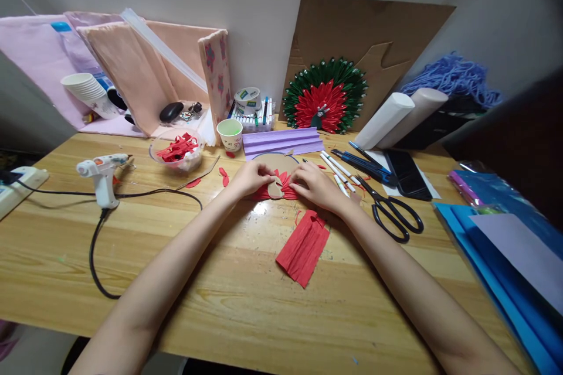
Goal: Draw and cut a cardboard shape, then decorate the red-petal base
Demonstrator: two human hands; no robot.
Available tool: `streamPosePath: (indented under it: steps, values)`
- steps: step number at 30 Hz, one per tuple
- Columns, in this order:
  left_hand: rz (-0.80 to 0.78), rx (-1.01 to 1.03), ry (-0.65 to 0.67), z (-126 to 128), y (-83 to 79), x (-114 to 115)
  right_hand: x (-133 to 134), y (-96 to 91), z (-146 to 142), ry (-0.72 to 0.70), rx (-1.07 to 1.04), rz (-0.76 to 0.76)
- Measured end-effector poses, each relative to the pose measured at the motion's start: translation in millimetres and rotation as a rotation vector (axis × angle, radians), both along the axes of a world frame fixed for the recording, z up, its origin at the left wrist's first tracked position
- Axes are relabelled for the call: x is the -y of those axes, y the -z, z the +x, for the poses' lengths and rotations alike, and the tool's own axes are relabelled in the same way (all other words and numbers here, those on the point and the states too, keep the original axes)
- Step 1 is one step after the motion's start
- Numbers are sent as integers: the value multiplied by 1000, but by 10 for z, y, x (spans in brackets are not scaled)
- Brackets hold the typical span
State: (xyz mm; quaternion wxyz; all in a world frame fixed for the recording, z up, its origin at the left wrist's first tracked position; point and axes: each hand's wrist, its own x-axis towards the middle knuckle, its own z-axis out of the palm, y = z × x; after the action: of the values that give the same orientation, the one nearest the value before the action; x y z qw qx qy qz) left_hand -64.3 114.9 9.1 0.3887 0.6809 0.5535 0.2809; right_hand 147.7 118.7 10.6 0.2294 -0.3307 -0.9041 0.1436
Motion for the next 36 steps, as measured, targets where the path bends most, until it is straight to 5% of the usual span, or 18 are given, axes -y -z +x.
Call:
streamPosePath:
  steps: [23,36]
  values:
    - [-41,67,-9,-23,26,-22,-70,24,16,36,-54,-70]
    - [-95,127,0,-48,37,-50,-183,95,-58,-60,-110,-112]
